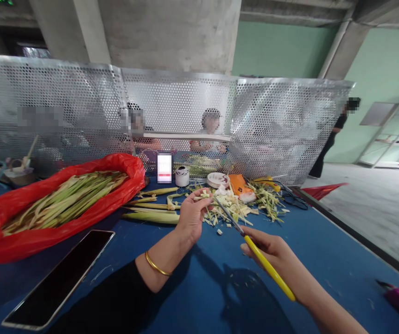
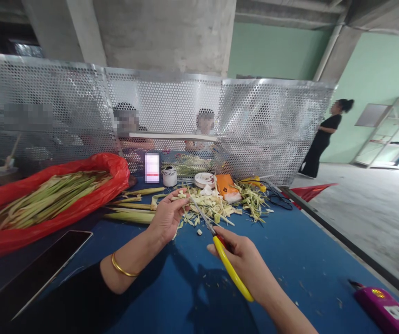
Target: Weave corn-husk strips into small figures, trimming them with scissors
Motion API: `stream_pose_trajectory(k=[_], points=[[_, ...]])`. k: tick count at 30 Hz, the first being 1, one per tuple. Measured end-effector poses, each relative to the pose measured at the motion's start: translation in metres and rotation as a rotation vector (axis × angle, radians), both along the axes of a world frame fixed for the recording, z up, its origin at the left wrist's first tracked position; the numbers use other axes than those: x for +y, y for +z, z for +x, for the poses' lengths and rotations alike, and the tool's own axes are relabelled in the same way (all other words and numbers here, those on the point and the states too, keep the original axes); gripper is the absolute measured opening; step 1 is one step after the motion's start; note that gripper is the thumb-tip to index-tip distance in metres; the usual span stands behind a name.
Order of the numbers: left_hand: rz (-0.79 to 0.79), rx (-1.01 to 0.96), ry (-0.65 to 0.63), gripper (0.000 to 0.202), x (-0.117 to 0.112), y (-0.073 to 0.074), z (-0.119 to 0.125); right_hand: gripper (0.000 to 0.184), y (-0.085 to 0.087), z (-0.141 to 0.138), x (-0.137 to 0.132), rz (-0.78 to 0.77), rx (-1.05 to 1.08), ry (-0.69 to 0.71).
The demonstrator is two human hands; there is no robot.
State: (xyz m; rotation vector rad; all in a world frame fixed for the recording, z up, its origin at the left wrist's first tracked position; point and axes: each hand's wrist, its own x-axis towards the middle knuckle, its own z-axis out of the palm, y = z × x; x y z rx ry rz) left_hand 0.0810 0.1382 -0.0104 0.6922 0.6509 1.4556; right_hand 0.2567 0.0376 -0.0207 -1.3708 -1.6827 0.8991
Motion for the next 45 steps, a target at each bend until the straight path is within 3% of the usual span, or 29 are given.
stream_pose_trajectory(k=[9, 22, 26, 31, 37, 45], points=[[0.006, 0.009, 0.007, 0.035, 0.002, 0.000, -0.001, 0.026, 0.004, -0.002, -0.001, 0.006, 0.013, -0.004], [-0.022, 0.039, -0.001, 0.034, 0.004, -0.001, -0.003, 0.040, -0.008, 0.002, 0.004, 0.036, -0.041, -0.063], [-0.050, 0.038, -0.033, 0.029, 0.003, 0.001, -0.003, 0.047, -0.010, 0.005, 0.007, 0.056, -0.210, -0.171], [-0.072, 0.034, -0.115, 0.025, -0.002, 0.004, -0.001, 0.037, -0.007, 0.004, 0.006, 0.043, -0.700, -0.304], [-0.054, 0.033, -0.210, 0.029, -0.009, 0.008, 0.001, 0.030, -0.011, -0.007, 0.006, -0.048, -0.898, -0.227], [-0.097, 0.011, -0.340, 0.021, -0.010, 0.008, -0.001, 0.033, -0.015, -0.014, 0.001, 0.002, -1.002, -0.124]])
